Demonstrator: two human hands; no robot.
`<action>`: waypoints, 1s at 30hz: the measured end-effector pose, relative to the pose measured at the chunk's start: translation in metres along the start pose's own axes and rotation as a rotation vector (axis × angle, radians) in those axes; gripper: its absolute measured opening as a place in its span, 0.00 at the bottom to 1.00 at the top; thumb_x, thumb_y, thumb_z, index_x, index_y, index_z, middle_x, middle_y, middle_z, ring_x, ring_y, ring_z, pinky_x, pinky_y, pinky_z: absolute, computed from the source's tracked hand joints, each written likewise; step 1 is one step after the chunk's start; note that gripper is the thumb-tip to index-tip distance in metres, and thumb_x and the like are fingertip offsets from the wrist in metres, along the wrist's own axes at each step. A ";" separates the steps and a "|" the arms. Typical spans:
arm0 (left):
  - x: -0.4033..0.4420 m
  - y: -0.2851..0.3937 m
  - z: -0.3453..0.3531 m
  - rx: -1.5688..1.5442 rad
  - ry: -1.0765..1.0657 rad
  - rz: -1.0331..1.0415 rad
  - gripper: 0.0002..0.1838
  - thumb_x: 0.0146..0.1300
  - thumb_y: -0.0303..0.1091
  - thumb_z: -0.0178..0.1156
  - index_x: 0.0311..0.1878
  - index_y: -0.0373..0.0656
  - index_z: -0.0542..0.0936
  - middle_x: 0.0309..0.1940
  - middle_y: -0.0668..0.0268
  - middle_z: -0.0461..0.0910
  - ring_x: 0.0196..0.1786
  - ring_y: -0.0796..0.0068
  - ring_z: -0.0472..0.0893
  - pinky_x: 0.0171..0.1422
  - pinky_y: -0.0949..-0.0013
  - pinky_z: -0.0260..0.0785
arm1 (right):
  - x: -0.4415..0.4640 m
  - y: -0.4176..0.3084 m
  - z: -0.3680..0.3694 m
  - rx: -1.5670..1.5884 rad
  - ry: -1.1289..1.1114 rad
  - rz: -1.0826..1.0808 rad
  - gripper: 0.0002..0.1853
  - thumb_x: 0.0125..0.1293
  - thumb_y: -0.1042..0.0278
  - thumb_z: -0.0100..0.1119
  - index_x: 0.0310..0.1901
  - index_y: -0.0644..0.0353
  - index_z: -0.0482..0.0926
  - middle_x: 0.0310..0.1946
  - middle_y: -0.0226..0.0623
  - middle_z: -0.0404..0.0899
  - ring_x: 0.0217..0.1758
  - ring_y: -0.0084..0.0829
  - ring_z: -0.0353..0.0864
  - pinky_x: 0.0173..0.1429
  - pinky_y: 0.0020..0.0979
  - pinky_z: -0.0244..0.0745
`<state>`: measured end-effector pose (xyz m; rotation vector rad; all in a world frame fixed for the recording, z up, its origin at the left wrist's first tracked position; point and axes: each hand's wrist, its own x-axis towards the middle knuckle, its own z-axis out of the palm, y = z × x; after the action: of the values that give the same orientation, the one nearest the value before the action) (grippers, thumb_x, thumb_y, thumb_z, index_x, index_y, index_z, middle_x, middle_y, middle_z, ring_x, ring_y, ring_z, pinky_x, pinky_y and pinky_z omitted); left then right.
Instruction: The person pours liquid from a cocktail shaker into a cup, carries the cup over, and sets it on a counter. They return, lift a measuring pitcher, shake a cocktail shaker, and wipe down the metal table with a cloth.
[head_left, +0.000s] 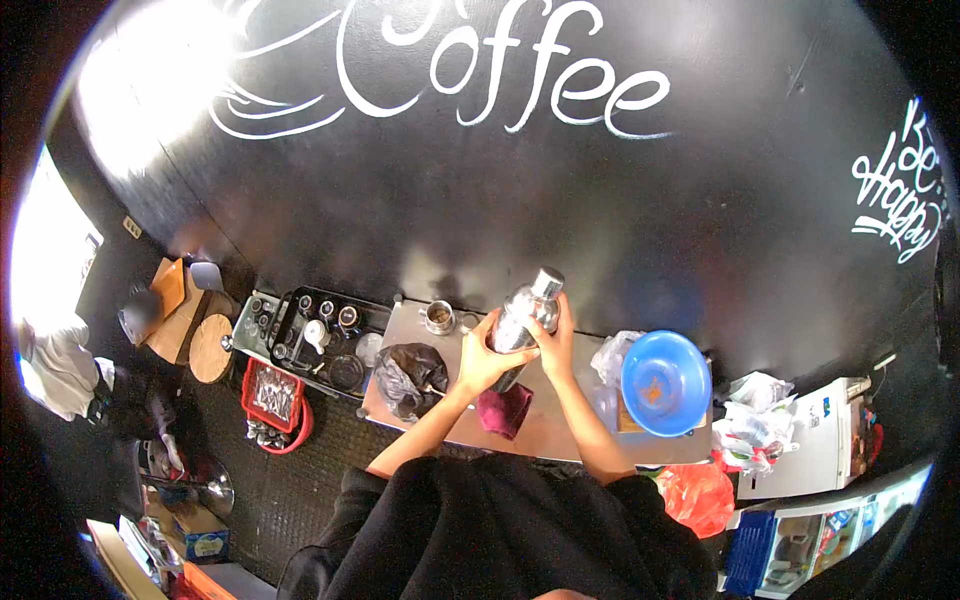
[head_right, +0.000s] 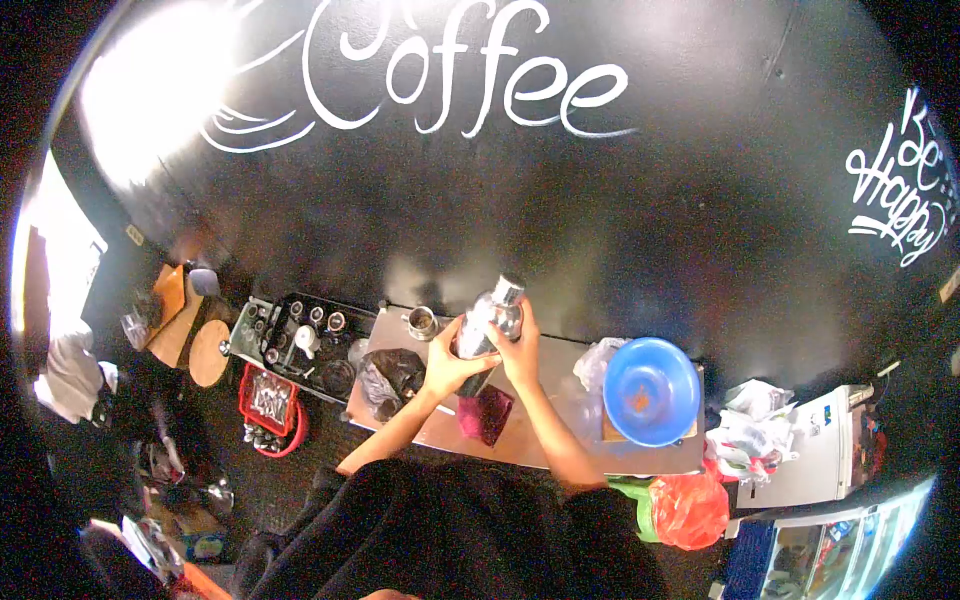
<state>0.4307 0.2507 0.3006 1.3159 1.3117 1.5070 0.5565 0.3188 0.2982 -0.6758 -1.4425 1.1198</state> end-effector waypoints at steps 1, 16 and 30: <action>-0.002 -0.007 0.000 0.080 0.028 0.003 0.44 0.38 0.40 0.79 0.59 0.31 0.70 0.45 0.58 0.80 0.47 0.73 0.78 0.55 0.69 0.71 | -0.004 0.005 0.001 0.075 0.020 0.022 0.32 0.55 0.72 0.67 0.61 0.64 0.65 0.48 0.36 0.77 0.54 0.28 0.75 0.59 0.31 0.69; -0.017 -0.116 -0.055 0.032 -0.318 -0.220 0.21 0.62 0.28 0.61 0.58 0.35 0.75 0.51 0.59 0.80 0.57 0.75 0.74 0.62 0.71 0.65 | -0.010 0.011 -0.074 -0.643 0.259 0.061 0.34 0.34 0.61 0.82 0.43 0.61 0.72 0.36 0.40 0.81 0.38 0.35 0.83 0.42 0.33 0.76; -0.078 -0.194 -0.095 0.606 0.074 -0.250 0.22 0.48 0.32 0.66 0.50 0.47 0.82 0.51 0.50 0.78 0.61 0.52 0.73 0.65 0.60 0.66 | -0.018 0.121 -0.102 -0.753 0.373 0.027 0.46 0.29 0.69 0.80 0.57 0.60 0.67 0.47 0.45 0.73 0.51 0.47 0.74 0.56 0.42 0.70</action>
<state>0.3358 0.1964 0.0988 1.3889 1.9994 1.0267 0.6365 0.3757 0.1726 -1.3505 -1.5083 0.3985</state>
